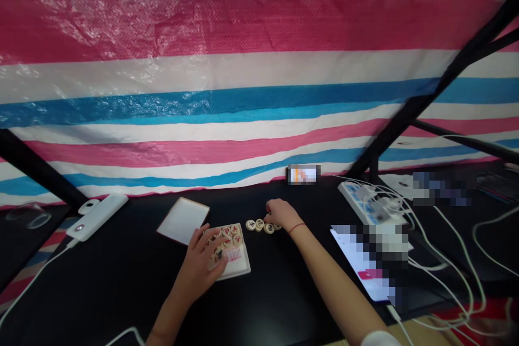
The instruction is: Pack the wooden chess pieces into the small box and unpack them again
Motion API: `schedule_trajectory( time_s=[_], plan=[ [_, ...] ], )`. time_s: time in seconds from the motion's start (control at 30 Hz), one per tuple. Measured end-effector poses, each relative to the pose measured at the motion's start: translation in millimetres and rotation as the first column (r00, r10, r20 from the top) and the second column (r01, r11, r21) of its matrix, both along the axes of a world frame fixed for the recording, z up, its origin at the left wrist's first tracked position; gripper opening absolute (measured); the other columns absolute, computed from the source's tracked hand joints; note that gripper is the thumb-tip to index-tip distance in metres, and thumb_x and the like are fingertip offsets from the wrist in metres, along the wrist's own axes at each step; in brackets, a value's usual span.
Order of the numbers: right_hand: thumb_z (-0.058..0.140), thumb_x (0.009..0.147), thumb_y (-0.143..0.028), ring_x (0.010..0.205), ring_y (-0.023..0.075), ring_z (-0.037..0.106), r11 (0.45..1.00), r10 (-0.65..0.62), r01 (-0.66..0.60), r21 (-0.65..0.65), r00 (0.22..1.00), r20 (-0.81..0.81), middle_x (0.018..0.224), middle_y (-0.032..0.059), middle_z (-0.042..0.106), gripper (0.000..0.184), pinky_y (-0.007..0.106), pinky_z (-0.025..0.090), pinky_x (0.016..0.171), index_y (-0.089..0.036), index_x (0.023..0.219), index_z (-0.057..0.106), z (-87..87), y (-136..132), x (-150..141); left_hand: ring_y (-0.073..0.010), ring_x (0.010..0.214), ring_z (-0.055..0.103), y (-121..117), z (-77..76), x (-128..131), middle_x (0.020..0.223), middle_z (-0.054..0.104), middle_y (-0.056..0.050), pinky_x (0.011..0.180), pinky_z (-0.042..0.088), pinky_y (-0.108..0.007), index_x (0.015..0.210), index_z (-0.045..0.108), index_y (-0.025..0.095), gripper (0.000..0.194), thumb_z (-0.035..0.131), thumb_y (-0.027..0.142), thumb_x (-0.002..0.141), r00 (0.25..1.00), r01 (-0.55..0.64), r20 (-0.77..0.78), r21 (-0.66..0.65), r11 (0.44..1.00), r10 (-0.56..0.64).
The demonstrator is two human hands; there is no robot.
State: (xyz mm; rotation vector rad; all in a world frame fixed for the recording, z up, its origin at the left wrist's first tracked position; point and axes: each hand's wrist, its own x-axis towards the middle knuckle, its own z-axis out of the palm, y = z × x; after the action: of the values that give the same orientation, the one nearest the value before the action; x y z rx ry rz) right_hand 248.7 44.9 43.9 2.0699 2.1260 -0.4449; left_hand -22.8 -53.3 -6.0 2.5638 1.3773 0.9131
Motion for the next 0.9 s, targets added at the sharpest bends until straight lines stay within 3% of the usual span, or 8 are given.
schedule_trajectory(
  time_s=[0.23, 0.37, 0.5, 0.53, 0.6, 0.7, 0.8, 0.9],
  plan=[
    [0.069, 0.072, -0.02, 0.089, 0.0269, 0.069, 1.0, -0.012, 0.013, 0.026, 0.999, -0.038, 0.094, 0.0147, 0.073, 0.015, 0.028, 0.047, 0.07, -0.017, 0.085, 0.075, 0.0, -3, -2, -0.0295, 0.13, 0.043, -5, -4.2, 0, 0.126, 0.059, -0.007, 0.105, 0.042, -0.05, 0.119, 0.061, 0.026, 0.033, 0.056, 0.026, 0.086, 1.0, -0.006, 0.013, 0.012, 1.0, 0.006],
    [0.07, 0.071, -0.017, 0.09, 0.0296, 0.068, 0.996, -0.031, 0.04, 0.083, 0.994, -0.105, 0.092, 0.0173, 0.072, 0.014, 0.031, 0.048, 0.072, -0.014, 0.083, 0.074, 4.7, -2, 1, -0.0302, 0.127, 0.045, -7, -4.9, -1, 0.124, 0.061, -0.007, 0.106, 0.038, -0.055, 0.115, 0.063, 0.027, 0.029, 0.056, 0.026, 0.087, 0.999, -0.04, 0.026, 0.019, 0.999, 0.039],
    [0.061, 0.083, -0.031, 0.085, 0.0194, 0.068, 0.983, 0.025, 0.03, 0.178, 0.954, -0.299, 0.089, 0.0083, 0.073, 0.019, 0.024, 0.048, 0.073, -0.018, 0.092, 0.072, 15.6, -22, -13, -0.0288, 0.125, 0.047, -8, -3.8, 5, 0.124, 0.061, -0.007, 0.106, 0.039, -0.054, 0.119, 0.061, 0.027, 0.03, 0.055, 0.028, 0.089, 0.996, -0.046, 0.076, 0.019, 0.999, 0.044],
    [0.059, 0.086, -0.037, 0.078, 0.0149, 0.068, 0.982, 0.061, 0.014, 0.191, 0.924, -0.377, 0.088, 0.0041, 0.073, 0.022, 0.021, 0.048, 0.069, -0.021, 0.095, 0.071, 16.7, -32, -21, -0.0276, 0.124, 0.049, -8, -3.5, 8, 0.125, 0.06, -0.008, 0.105, 0.042, -0.05, 0.122, 0.059, 0.027, 0.033, 0.055, 0.03, 0.09, 0.995, -0.033, 0.096, 0.006, 0.999, 0.032],
    [0.062, 0.083, -0.041, 0.061, 0.0126, 0.064, 0.986, 0.106, 0.032, 0.162, 0.626, -0.773, 0.08, 0.0031, 0.072, 0.026, 0.021, 0.046, 0.056, -0.019, 0.094, 0.071, 15.2, -53, -41, -0.0248, 0.12, 0.054, -8, -3.0, 14, 0.13, 0.057, -0.008, 0.101, 0.048, -0.042, 0.13, 0.052, 0.026, 0.04, 0.054, 0.031, 0.091, 0.99, -0.018, 0.142, -0.041, 0.999, 0.024],
    [0.069, 0.075, -0.039, 0.054, 0.0116, 0.058, 0.997, 0.05, 0.041, 0.068, 0.336, -0.941, 0.064, -0.0001, 0.067, 0.025, 0.021, 0.044, 0.052, -0.018, 0.088, 0.071, 5.4, -81, -67, -0.0211, 0.116, 0.058, -9, -1.7, 20, 0.131, 0.056, -0.008, 0.098, 0.052, -0.035, 0.134, 0.048, 0.028, 0.041, 0.05, 0.031, 0.094, 0.977, -0.031, 0.206, -0.089, 0.996, 0.049],
    [0.072, 0.072, -0.037, 0.051, 0.0102, 0.054, 0.999, -0.018, 0.051, -0.007, 0.229, -0.973, 0.056, -0.0035, 0.06, 0.025, 0.021, 0.042, 0.05, -0.017, 0.086, 0.071, -4.5, -93, -77, -0.0205, 0.113, 0.061, -12, 2.5, 20, 0.125, 0.06, -0.006, 0.096, 0.053, -0.033, 0.13, 0.052, 0.029, 0.036, 0.051, 0.032, 0.094, 0.974, -0.012, 0.226, -0.074, 0.997, 0.028],
    [0.073, 0.072, -0.035, 0.052, 0.0088, 0.052, 1.0, -0.002, 0.004, -0.001, 0.239, -0.971, 0.056, -0.0047, 0.058, 0.021, 0.02, 0.04, 0.05, -0.017, 0.083, 0.071, -10.9, -93, -77, -0.0194, 0.109, 0.063, -15, 7.8, 19, 0.118, 0.063, -0.006, 0.093, 0.055, -0.031, 0.125, 0.056, 0.028, 0.032, 0.051, 0.031, 0.093, 0.97, 0.049, 0.242, -0.091, 0.995, -0.026]
  ],
)
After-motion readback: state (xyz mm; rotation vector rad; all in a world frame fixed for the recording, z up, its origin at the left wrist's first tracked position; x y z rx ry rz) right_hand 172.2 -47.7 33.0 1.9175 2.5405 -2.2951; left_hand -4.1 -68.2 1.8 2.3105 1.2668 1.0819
